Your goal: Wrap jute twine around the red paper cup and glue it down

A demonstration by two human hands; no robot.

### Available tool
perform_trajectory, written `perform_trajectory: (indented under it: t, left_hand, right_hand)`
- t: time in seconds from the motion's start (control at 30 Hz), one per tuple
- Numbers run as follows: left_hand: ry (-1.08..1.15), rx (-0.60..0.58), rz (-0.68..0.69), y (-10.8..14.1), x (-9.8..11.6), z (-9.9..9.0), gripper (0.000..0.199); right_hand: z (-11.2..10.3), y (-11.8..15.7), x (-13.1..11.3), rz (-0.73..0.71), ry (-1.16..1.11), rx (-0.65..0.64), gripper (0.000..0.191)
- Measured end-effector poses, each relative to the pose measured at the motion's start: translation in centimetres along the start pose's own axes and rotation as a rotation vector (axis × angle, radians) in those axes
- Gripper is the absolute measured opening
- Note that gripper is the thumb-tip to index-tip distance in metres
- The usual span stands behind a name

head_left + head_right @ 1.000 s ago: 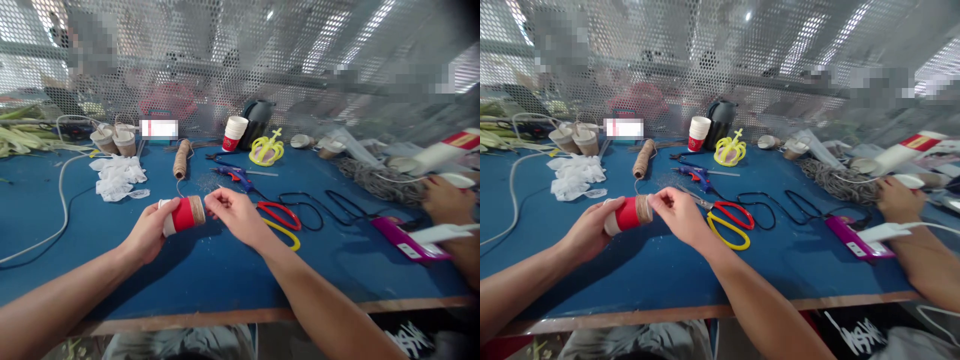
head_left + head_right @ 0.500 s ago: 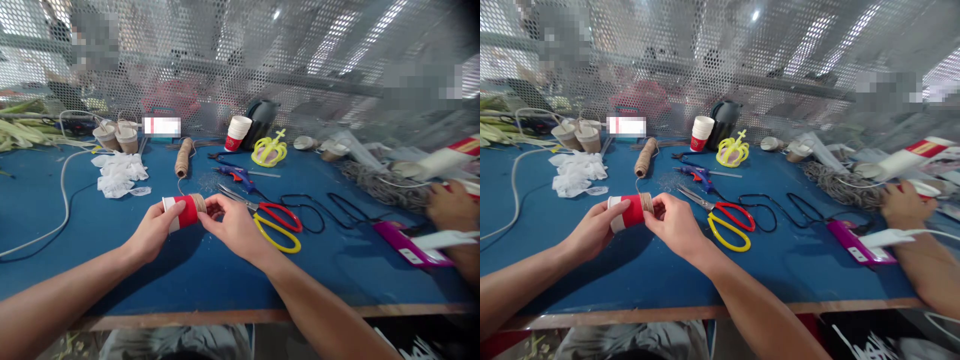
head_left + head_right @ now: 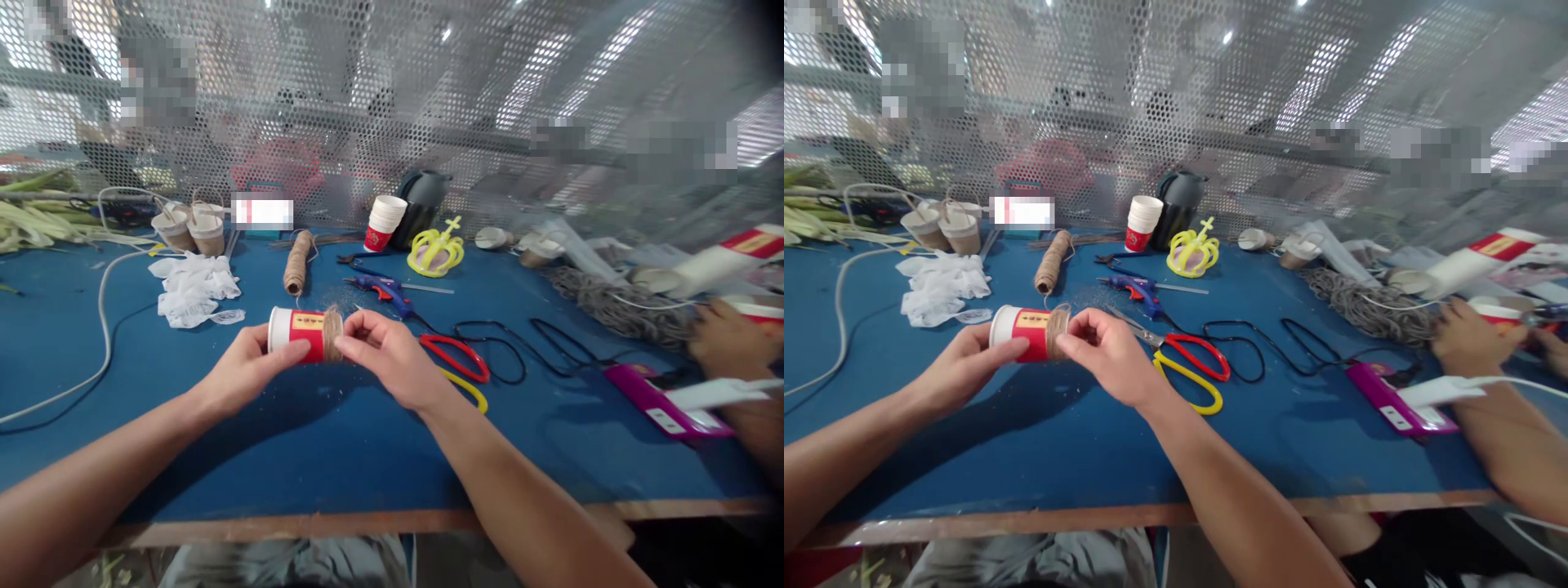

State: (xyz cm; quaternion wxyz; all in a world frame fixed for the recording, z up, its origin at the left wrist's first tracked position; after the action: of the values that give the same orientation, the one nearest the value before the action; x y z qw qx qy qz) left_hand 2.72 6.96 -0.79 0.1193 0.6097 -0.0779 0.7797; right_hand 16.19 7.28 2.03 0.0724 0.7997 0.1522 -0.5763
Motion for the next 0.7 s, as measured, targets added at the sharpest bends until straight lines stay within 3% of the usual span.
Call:
perform_trajectory:
  t: [0.1, 0.17, 0.37, 0.57, 0.7]
  left_hand:
    - [0.229, 0.019, -0.150, -0.6, -1.0, -0.4, 0.029]
    - [0.267, 0.022, -0.210, -0.6, -1.5, -0.4, 0.026]
    - [0.141, 0.024, -0.178, -0.1, -1.4, -0.2, 0.022]
    - [-0.055, -0.110, -0.148, 0.5, -1.8, 1.2, 0.017]
    - [-0.142, -0.179, -0.149, 1.1, -2.3, 2.3, 0.019]
  right_hand:
    - [0.7, 0.5, -1.5, -0.135, 0.212, -0.062, 0.009]
    - [0.9, 0.5, -1.4, -0.136, 0.256, -0.101, 0.009]
    - [-0.8, -0.4, -0.2, -0.070, 0.276, 0.085, 0.016]
    - [0.5, -0.2, -0.8, -0.156, 0.270, 0.019, 0.011]
    - [1.2, 0.1, -0.8, -0.137, 0.250, 0.000, 0.010]
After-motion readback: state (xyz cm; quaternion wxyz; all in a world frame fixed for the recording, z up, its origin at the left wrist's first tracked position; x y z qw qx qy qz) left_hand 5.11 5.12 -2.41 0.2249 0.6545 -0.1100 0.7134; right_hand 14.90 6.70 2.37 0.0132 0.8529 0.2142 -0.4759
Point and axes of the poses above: each hand's wrist, its own y-axis away from the middle knuckle, its own z-axis out of the palm, x = y × z, the point moved 8 cm from there along -y, towards the middle knuckle, and after that the axes turned 5 degrees about y, right-handed, at the moved point
